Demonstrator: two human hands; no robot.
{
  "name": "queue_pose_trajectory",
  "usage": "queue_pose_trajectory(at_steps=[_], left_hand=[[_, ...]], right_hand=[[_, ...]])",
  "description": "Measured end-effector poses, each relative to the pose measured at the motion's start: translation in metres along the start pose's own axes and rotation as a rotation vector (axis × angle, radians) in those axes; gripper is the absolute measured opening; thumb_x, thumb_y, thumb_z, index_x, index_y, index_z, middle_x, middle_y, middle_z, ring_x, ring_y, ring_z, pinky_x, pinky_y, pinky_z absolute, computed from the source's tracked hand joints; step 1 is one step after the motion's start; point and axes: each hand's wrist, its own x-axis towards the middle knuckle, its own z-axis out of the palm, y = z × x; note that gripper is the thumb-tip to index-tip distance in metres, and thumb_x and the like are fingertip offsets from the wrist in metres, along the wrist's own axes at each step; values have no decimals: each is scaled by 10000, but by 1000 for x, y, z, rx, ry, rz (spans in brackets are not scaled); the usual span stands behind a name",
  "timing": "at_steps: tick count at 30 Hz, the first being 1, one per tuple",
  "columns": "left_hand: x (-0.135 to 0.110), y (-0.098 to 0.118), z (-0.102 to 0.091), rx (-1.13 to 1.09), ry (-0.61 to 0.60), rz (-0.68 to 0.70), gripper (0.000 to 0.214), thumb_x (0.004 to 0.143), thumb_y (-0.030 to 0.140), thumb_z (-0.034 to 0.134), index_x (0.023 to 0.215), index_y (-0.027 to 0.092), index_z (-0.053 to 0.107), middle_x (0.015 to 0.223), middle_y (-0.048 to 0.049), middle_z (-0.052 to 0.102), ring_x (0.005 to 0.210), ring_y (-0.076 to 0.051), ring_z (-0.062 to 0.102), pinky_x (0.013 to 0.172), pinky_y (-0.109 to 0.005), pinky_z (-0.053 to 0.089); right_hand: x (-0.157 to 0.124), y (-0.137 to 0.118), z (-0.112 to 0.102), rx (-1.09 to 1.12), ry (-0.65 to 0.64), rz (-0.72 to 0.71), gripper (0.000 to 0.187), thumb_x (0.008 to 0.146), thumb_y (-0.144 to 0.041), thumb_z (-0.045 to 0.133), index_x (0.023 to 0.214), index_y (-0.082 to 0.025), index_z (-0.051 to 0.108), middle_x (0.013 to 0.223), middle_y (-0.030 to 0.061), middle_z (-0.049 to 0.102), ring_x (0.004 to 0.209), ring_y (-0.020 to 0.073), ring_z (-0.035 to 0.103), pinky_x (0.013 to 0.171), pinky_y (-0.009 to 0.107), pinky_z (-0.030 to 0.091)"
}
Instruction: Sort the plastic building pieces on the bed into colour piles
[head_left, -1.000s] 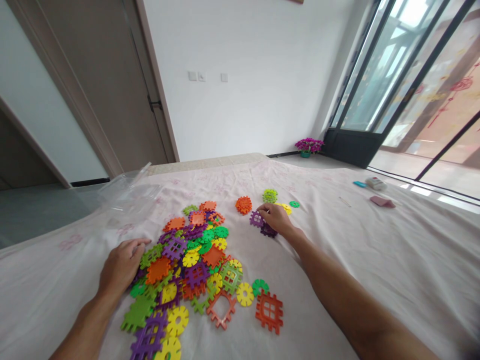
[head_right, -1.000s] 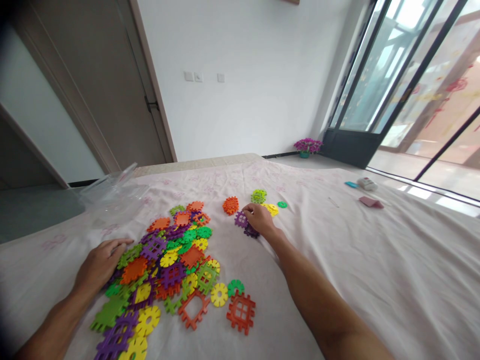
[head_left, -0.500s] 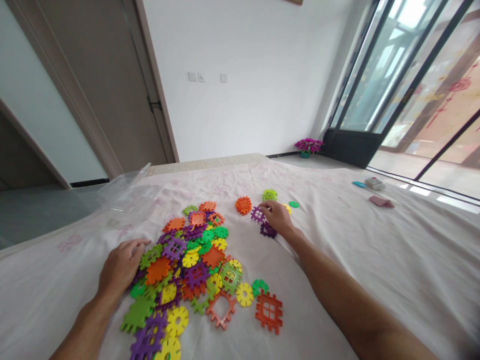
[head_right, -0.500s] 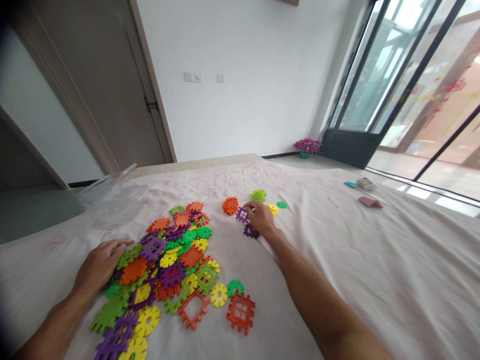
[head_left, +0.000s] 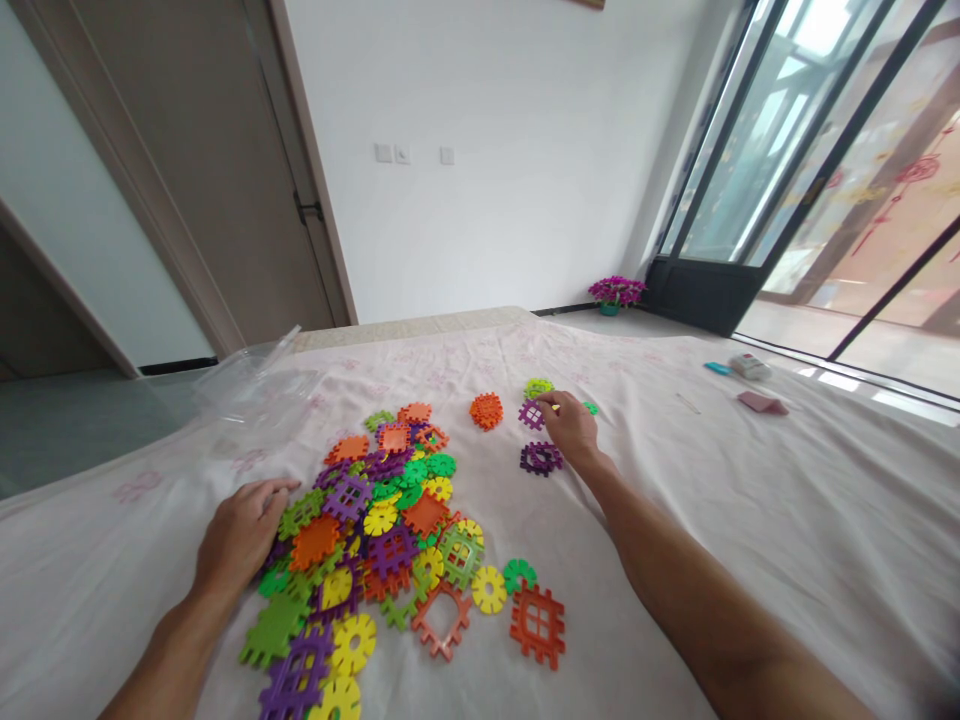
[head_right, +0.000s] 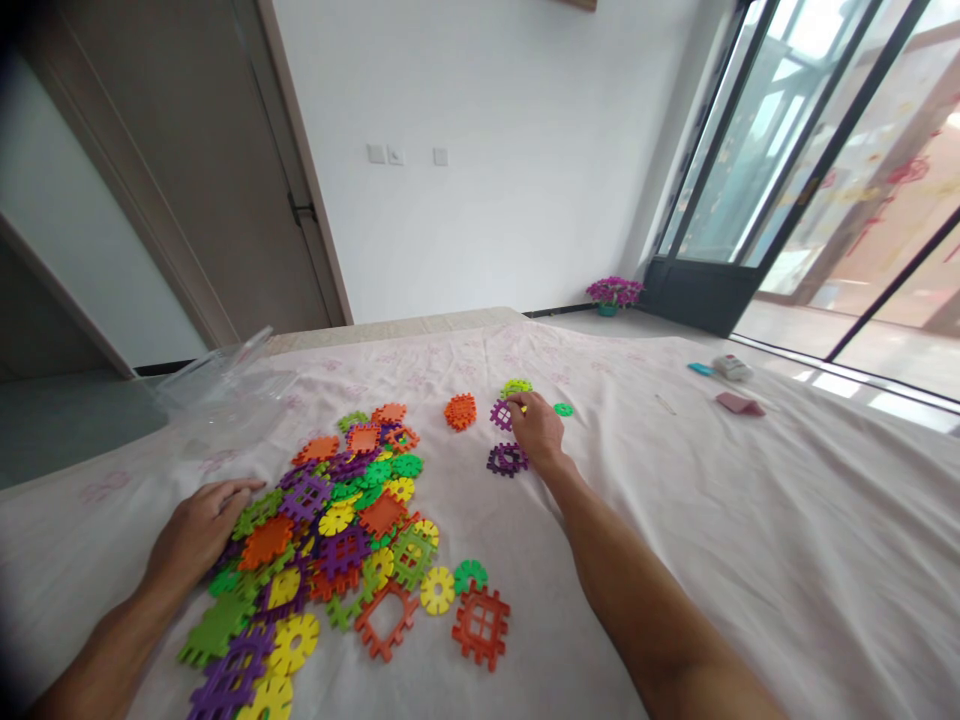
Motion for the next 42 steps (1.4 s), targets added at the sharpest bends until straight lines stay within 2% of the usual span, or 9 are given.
queue_pose_trajectory(at_steps=[5,10,12,15,19,24,31,36,42], left_hand=[[-1,4,-2,-4,-2,0,399,878,398,383,995,224,722,1119,-62,696,1073,-241,608,994,-341,420],[0,0,0,-2,-11,9,398,881,401,378,999,231,718,1127,-50,693,1082,-234,603,1003,-331,412],[1,-2,1,-1,-12,11,397,879,398,379,1004,231,716,1129,-49,694,1082,-232,604,997,-326,415],[2,-5,3,2,-11,16,392,875,397,385,1006,231,716,1127,-46,695,1087,-232,603,998,-321,414],[2,-6,3,5,-5,8,393,872,397,389,1018,233,715,1124,-47,696,1085,-233,603,991,-324,418],[3,-7,5,17,8,3,391,861,395,394,1005,241,723,1127,-41,700,1077,-229,607,965,-309,434],[1,1,1,25,5,0,388,858,391,392,980,244,731,1105,-35,710,1052,-219,615,972,-287,428],[-1,8,-4,31,9,3,404,863,394,380,990,232,727,1116,-48,702,1063,-219,611,969,-290,432],[-1,7,-3,35,1,5,413,870,386,368,1012,227,721,1128,-49,698,1068,-217,607,973,-293,428]], right_hand=[[9,11,-1,72,-40,47,218,793,-329,569,897,-253,745,904,9,723,779,166,622,708,273,443],[12,22,-4,383,-368,94,264,735,-280,560,864,-146,748,688,33,696,602,140,593,558,228,424],[13,23,-9,359,-463,99,230,698,-257,582,800,-142,753,687,42,700,618,147,604,560,225,428],[13,16,-15,150,-376,64,185,672,-225,603,765,-198,761,759,31,721,702,169,629,609,236,442],[2,-12,-9,167,-252,-182,198,737,-203,572,823,-220,749,821,21,718,727,153,628,662,242,460],[-36,-59,7,345,-452,-551,206,786,-134,554,891,-200,719,882,29,701,752,133,626,687,240,479],[-74,-86,17,388,-567,-920,428,871,-263,588,1297,-229,563,1293,105,594,1190,220,540,1012,397,418],[-81,-97,13,319,-668,-1072,482,863,-210,571,1339,-264,529,1410,64,507,1276,213,467,1073,410,363],[-87,-108,10,278,-672,-1126,460,906,-187,514,1360,-260,506,1393,35,531,1292,190,450,1070,385,371]])
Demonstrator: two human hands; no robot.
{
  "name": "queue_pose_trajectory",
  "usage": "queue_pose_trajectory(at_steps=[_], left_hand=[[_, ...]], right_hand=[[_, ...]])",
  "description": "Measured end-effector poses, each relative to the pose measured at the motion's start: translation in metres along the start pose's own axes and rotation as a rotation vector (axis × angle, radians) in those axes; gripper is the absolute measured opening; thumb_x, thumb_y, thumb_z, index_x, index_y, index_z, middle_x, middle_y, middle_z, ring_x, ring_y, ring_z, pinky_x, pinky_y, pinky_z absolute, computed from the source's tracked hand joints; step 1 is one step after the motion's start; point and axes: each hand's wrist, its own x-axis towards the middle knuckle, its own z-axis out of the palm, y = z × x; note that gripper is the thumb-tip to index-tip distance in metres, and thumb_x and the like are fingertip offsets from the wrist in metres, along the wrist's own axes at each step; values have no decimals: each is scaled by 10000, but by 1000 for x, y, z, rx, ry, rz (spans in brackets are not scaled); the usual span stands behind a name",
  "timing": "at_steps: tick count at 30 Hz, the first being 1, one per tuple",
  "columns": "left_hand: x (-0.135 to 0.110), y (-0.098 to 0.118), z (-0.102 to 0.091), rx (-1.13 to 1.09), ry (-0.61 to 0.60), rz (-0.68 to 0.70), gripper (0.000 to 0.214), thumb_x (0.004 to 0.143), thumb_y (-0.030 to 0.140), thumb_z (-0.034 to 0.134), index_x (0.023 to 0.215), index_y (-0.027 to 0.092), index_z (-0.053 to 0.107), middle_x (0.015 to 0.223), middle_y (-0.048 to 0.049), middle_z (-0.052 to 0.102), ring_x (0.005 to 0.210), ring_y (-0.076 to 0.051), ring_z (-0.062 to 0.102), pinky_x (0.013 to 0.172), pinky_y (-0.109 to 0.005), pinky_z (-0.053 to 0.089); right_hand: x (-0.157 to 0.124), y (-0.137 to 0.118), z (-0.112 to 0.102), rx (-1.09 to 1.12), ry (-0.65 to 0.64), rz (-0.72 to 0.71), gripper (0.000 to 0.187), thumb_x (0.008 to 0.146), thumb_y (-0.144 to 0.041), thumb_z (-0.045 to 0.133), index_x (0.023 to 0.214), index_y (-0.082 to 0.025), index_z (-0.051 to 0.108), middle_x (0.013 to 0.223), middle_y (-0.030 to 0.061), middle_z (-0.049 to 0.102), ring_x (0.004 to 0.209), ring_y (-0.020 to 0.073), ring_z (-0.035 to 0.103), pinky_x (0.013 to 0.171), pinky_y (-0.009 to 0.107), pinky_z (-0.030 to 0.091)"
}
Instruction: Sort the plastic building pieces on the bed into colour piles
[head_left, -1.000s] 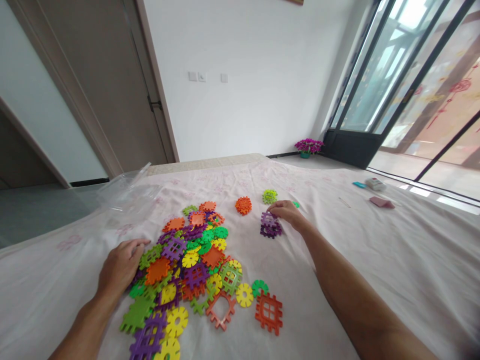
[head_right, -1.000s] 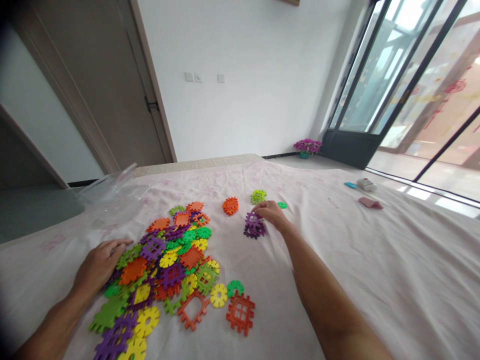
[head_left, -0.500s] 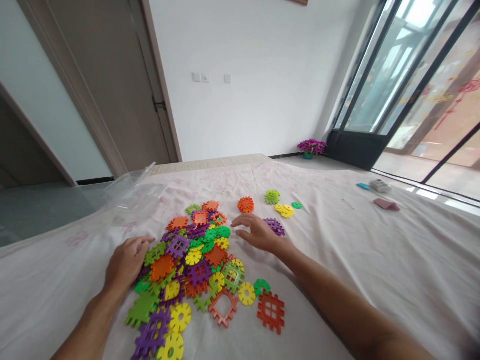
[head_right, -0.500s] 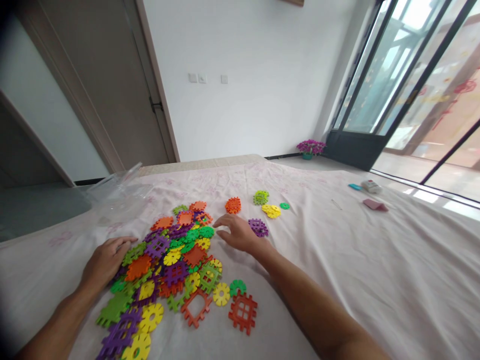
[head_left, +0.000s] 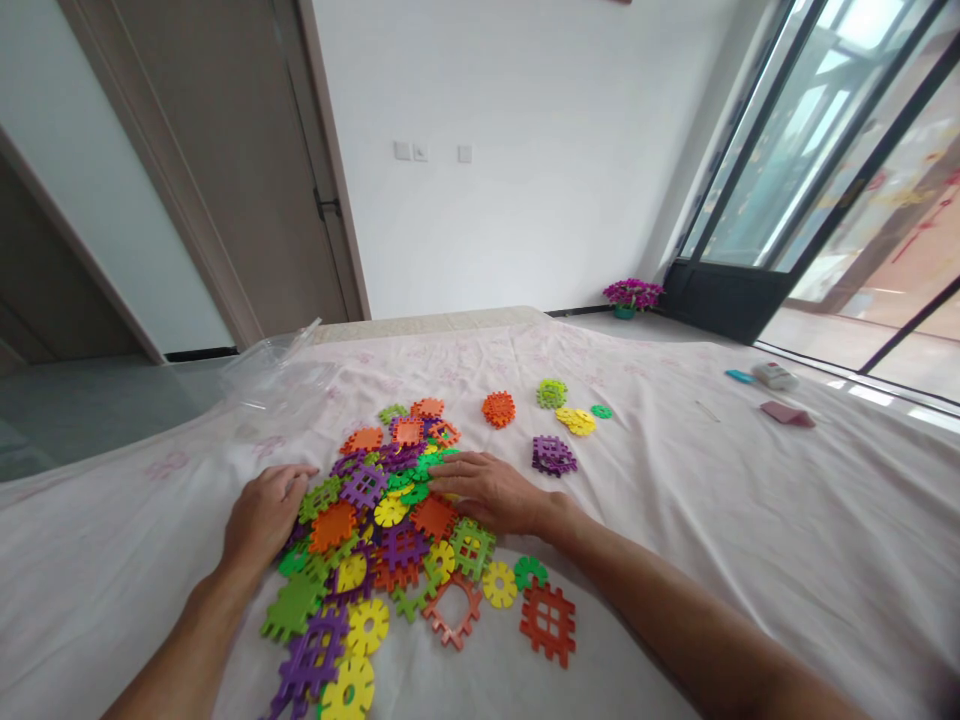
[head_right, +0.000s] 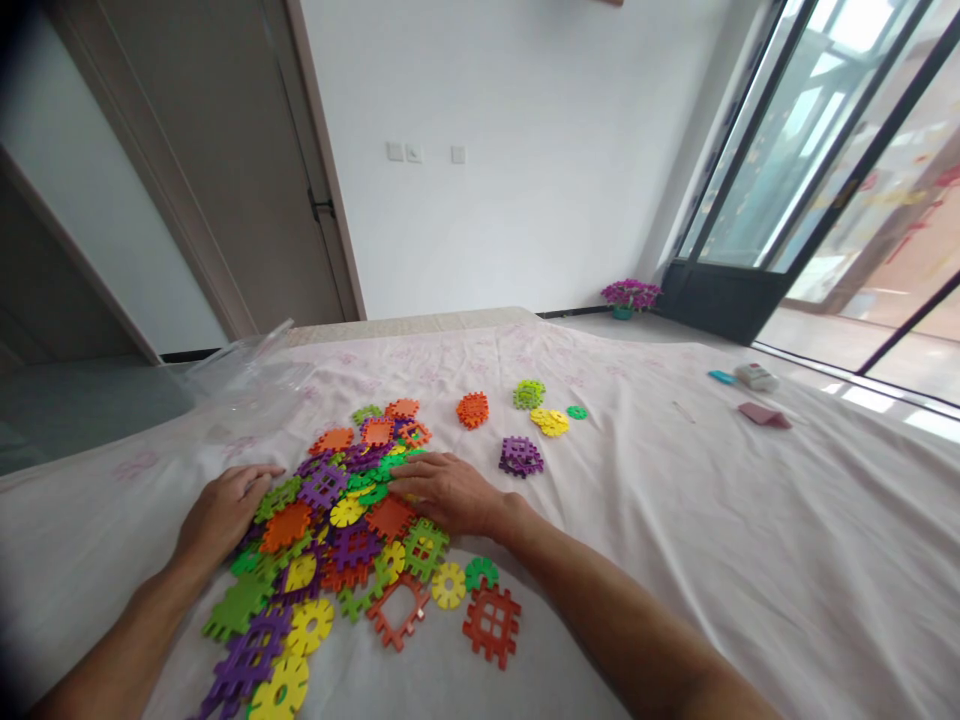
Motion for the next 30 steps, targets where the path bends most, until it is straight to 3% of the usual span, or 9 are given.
queue_pose_trajectory(at_steps=[6,13,16,20,23,25,27,30], left_hand=[[1,-2,2,5,-5,5,405,871,377,371,1011,228,721,1121,-49,699,1070,-217,601,977,-295,422],[0,1,0,18,18,-8,398,847,375,389,998,240,732,1111,-41,709,1043,-222,619,938,-290,448],[-1,5,-2,14,23,-10,397,844,372,386,984,240,732,1096,-39,713,1031,-220,624,916,-287,459],[-1,7,-4,2,34,-10,378,827,356,399,962,249,735,1060,-28,725,1015,-218,627,891,-283,470],[0,7,-4,-1,34,-6,373,821,348,403,957,247,736,1054,-28,727,1018,-218,625,894,-285,469],[0,6,-3,-2,32,-8,369,822,348,405,950,247,736,1057,-28,726,1017,-217,625,895,-283,467],[0,5,-2,-1,29,-11,368,829,354,404,953,247,733,1070,-29,722,1019,-216,624,903,-283,463],[0,3,0,0,11,-6,386,854,369,383,978,241,724,1097,-37,710,1046,-216,613,943,-291,443]], right_hand=[[2,-2,5,-74,-15,-84,345,946,-206,478,1271,-254,584,1331,36,587,1284,192,462,1053,377,389],[0,-5,8,13,93,-61,240,964,-269,468,1128,-239,641,1174,67,668,1107,175,590,963,328,454],[-3,-4,3,83,196,111,235,965,-300,460,1073,-209,649,1085,87,675,998,175,615,895,302,475],[-7,15,5,117,353,505,258,935,-339,485,821,-185,658,784,50,649,747,157,596,722,267,490],[-8,37,8,414,469,793,310,888,-399,507,708,-170,612,637,18,597,590,128,556,561,230,482],[-8,48,9,708,595,907,285,857,-420,532,785,-160,624,719,35,638,599,127,584,531,229,503],[-8,55,9,898,711,932,270,822,-396,578,935,-158,636,914,74,674,709,148,637,594,261,550],[-11,58,15,881,736,942,377,793,-291,598,1147,-163,593,1064,101,668,778,167,657,672,314,571]])
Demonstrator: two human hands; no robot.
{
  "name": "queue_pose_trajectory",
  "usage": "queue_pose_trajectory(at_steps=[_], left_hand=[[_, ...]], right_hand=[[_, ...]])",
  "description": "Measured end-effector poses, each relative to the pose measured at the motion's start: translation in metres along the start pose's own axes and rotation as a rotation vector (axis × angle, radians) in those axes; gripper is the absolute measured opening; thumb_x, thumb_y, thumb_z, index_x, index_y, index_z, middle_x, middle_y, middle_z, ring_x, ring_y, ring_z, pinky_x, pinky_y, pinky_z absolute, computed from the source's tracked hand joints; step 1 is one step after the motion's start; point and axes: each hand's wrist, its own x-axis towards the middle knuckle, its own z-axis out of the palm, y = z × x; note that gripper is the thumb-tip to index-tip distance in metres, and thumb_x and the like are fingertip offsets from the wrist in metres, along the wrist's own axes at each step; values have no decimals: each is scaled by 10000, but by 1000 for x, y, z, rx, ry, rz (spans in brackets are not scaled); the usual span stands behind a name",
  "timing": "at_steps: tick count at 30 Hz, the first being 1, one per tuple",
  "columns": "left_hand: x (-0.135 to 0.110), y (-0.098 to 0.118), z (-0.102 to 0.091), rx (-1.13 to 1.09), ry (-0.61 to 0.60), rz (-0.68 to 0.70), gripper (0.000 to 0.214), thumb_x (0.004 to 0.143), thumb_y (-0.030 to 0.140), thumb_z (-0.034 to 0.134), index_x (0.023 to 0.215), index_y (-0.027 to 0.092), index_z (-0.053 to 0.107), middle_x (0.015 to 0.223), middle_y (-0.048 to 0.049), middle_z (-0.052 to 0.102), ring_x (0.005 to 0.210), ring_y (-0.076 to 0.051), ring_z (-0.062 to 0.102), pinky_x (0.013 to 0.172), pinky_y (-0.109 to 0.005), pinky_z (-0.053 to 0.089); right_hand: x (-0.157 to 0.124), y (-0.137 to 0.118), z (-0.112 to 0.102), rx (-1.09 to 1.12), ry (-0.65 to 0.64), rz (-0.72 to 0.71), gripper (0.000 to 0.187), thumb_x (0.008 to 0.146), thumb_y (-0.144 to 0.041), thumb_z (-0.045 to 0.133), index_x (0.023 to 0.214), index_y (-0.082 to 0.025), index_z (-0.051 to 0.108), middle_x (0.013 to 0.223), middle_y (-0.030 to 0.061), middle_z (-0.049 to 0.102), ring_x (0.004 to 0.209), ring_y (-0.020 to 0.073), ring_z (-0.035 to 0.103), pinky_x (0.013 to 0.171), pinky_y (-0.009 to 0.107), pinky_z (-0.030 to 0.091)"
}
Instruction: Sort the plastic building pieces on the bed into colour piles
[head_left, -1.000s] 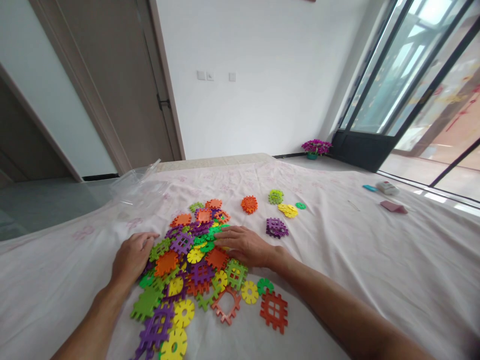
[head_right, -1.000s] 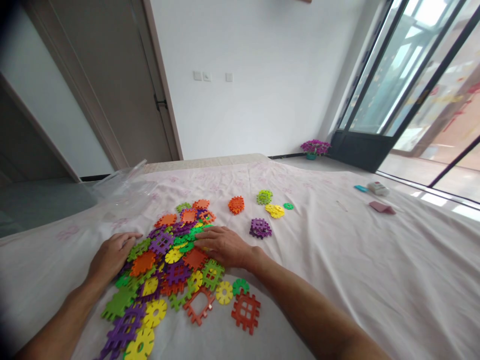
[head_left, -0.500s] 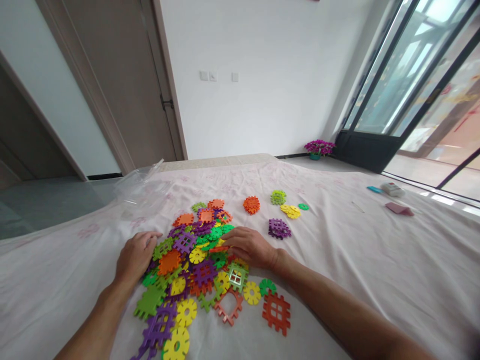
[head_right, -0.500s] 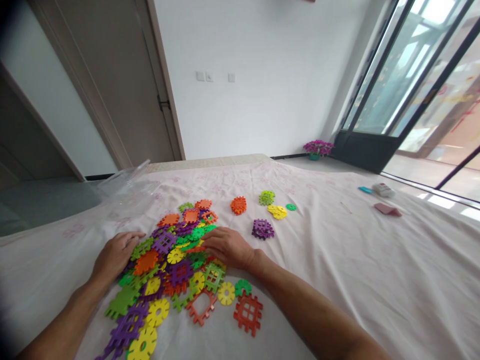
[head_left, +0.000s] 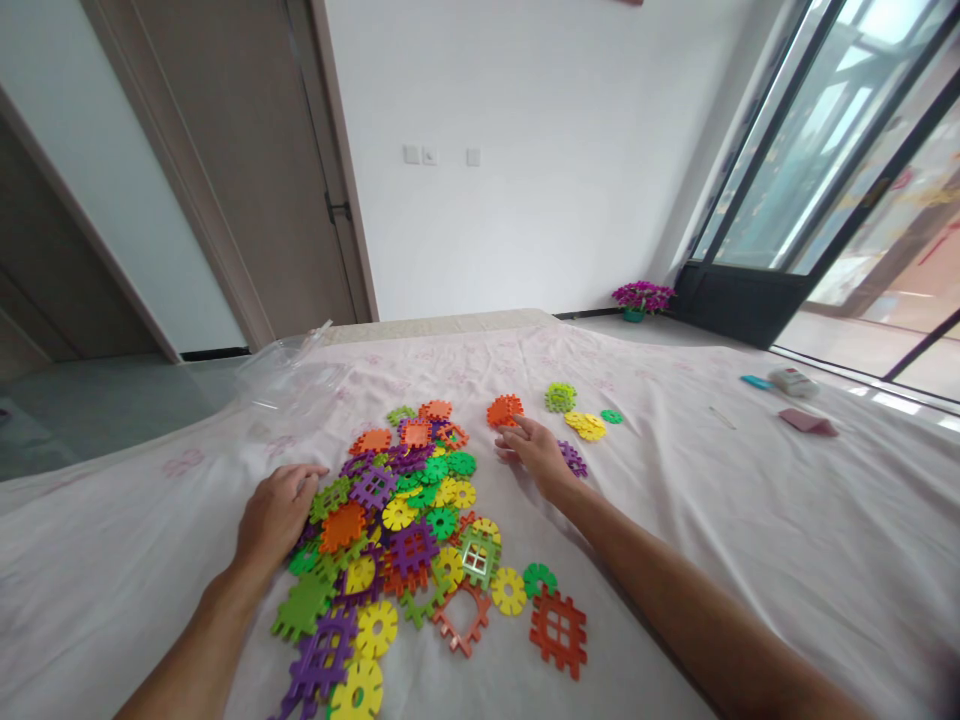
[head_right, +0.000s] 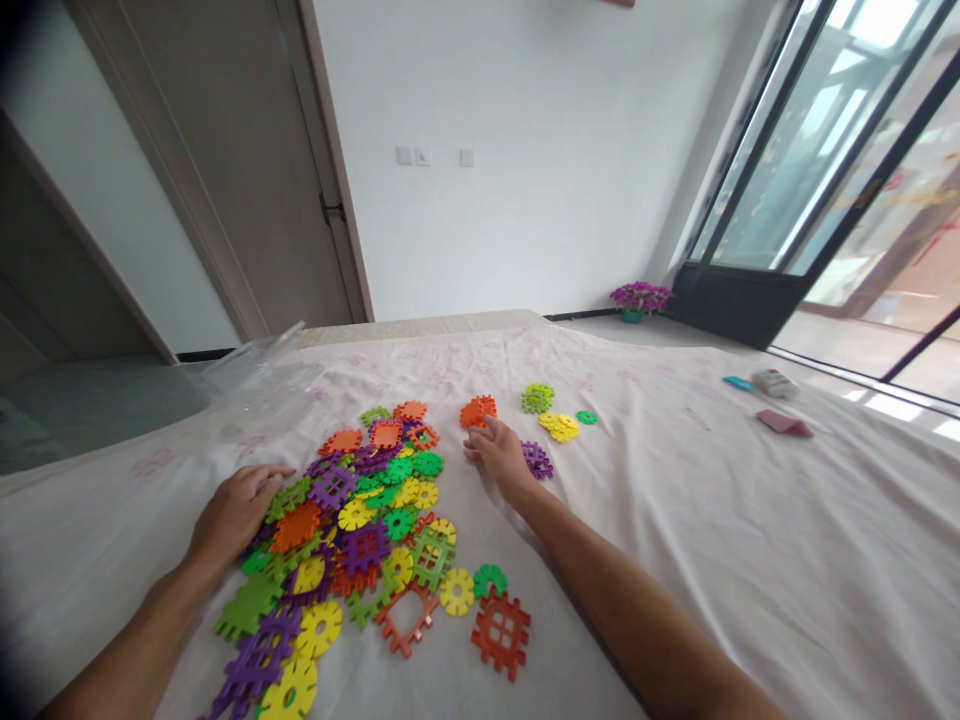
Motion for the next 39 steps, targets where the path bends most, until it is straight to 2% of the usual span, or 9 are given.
queue_pose_trajectory(at_steps=[2,5,11,15,21,24,28,33,39], left_hand=[[0,-1,1,0,-13,4,402,871,378,364,998,231,716,1113,-45,700,1066,-215,603,968,-296,427],[0,-3,2,-1,-23,1,409,882,383,354,1015,228,708,1134,-49,689,1076,-214,598,974,-295,422],[2,-5,3,8,-8,16,405,876,385,371,1024,238,719,1120,-43,700,1072,-212,607,959,-285,434],[2,-5,3,8,-3,13,407,866,382,381,1028,237,724,1113,-42,705,1064,-213,610,953,-288,441],[1,-4,2,-1,3,8,391,852,378,399,1017,248,728,1110,-37,709,1047,-223,617,950,-305,451],[1,-6,3,0,-8,7,398,856,389,390,1005,241,728,1119,-42,704,1052,-220,615,958,-298,446],[2,-9,5,-3,-14,14,393,861,385,386,1003,237,722,1119,-44,702,1056,-220,610,972,-296,437],[3,-12,8,-4,-11,31,409,869,395,369,1001,231,719,1115,-45,700,1077,-215,603,982,-295,426],[3,-16,11,-20,-15,33,395,873,398,376,1006,234,711,1125,-42,694,1088,-223,599,998,-305,414]], right_hand=[[-3,7,1,-184,-23,-83,403,789,-221,574,1187,-157,586,1054,101,680,778,173,656,716,340,565],[-9,12,4,-511,-100,-323,347,823,-178,534,1158,-166,626,1073,93,683,870,186,648,839,360,530],[-21,-1,15,-891,-354,-667,466,908,-268,543,1370,-233,495,1325,92,578,1184,236,535,1007,393,422],[-22,-5,18,-989,-432,-726,381,941,-310,521,1316,-248,551,1284,73,617,1144,220,559,980,366,418],[-23,-4,15,-993,-395,-734,288,973,-284,448,1189,-225,628,1127,74,689,1011,194,622,904,322,448],[-22,-8,7,-991,-295,-695,279,971,-247,421,1114,-214,658,1025,73,707,940,186,640,852,295,467],[-5,-13,-21,-913,-17,-598,268,949,-277,445,1095,-231,666,1057,54,706,951,190,647,857,294,474],[32,-5,-88,-775,431,-392,319,886,-311,462,1082,-196,686,978,57,725,885,209,660,819,321,492],[52,19,-170,-780,739,-208,396,820,-272,461,1125,-137,675,1026,112,702,951,238,635,892,373,471]])
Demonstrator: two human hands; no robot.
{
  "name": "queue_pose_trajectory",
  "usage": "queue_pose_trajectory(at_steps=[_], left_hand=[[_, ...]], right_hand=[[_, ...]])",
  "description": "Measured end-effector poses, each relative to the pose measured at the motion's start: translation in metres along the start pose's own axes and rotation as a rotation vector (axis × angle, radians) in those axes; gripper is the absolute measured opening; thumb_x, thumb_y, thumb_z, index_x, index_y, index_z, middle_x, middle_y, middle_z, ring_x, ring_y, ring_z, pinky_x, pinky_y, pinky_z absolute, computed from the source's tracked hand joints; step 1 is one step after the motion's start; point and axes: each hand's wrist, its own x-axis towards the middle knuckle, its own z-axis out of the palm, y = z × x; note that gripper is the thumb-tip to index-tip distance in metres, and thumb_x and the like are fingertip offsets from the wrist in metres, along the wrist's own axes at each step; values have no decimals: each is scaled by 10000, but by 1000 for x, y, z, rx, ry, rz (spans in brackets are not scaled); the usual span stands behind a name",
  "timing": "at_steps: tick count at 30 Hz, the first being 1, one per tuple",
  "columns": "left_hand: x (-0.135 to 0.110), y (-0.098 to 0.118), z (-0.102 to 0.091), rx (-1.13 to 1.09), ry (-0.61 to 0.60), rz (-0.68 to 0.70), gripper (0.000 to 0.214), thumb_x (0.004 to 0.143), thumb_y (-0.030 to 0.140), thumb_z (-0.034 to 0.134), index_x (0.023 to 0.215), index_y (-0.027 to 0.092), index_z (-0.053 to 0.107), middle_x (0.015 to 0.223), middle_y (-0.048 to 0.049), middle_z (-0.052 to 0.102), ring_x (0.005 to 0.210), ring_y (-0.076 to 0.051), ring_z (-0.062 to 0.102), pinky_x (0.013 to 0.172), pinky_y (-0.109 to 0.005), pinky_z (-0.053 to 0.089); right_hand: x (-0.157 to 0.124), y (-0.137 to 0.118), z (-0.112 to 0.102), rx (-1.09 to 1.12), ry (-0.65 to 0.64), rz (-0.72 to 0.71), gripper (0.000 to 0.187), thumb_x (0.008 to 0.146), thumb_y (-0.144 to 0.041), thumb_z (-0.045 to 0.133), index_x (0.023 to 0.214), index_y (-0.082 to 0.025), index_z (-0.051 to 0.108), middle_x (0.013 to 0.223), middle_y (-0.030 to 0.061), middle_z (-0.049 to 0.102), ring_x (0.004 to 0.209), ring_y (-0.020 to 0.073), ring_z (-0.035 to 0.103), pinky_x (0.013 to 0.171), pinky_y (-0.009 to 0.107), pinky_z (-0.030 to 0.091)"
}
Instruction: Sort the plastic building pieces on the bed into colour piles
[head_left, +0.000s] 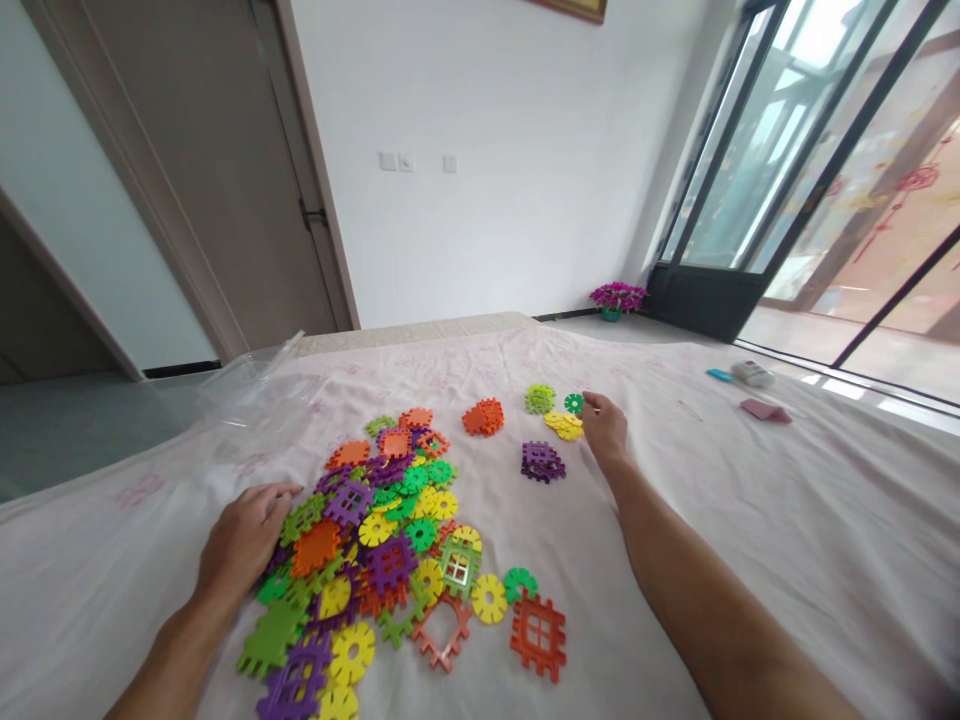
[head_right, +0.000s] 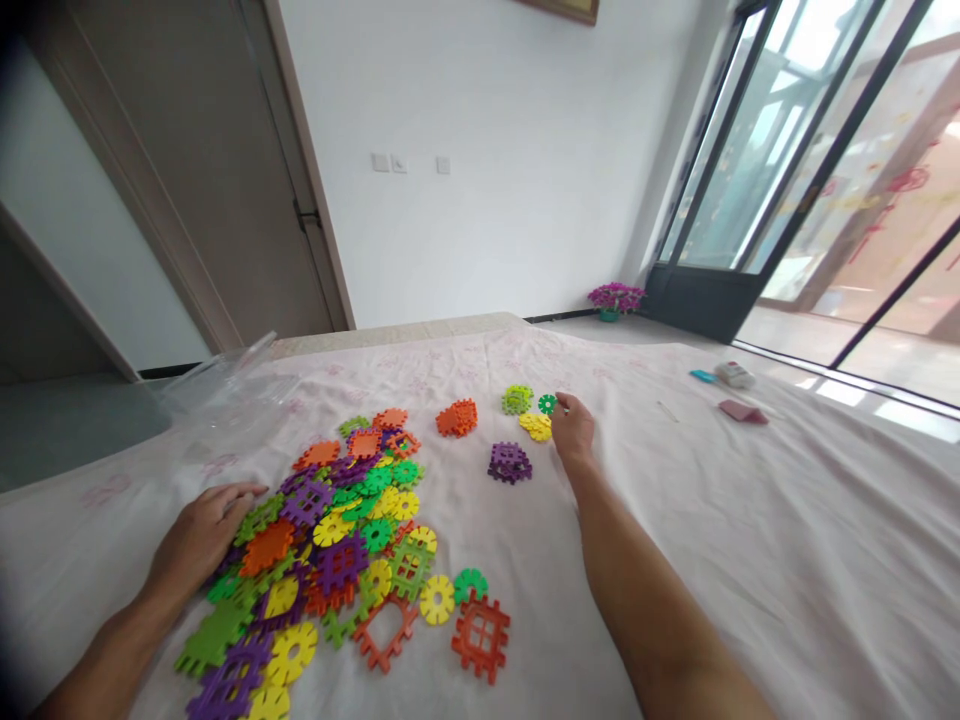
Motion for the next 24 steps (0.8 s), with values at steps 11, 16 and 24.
queue_pose_trajectory(at_steps=[11,16,24], left_hand=[[0,1,-1,-17,8,5,384,867,394,391,996,232,714,1121,-40,699,1090,-230,603,993,-323,423],[0,-1,1,-30,0,8,383,874,395,386,1003,231,708,1125,-47,695,1103,-230,591,1007,-336,410],[0,2,0,-32,16,4,380,864,390,404,997,232,723,1106,-49,707,1060,-226,611,993,-326,429]], right_hand=[[-24,-30,3,-364,-374,-373,331,939,-339,425,1120,-213,672,1181,87,640,1122,231,519,990,337,338],[-28,-41,2,-522,-506,-382,413,985,-401,320,1066,-232,689,1155,101,620,1049,231,541,904,326,362],[-24,-39,9,-575,-530,-423,413,965,-455,365,1268,-288,590,1309,76,566,1161,256,498,974,375,331]])
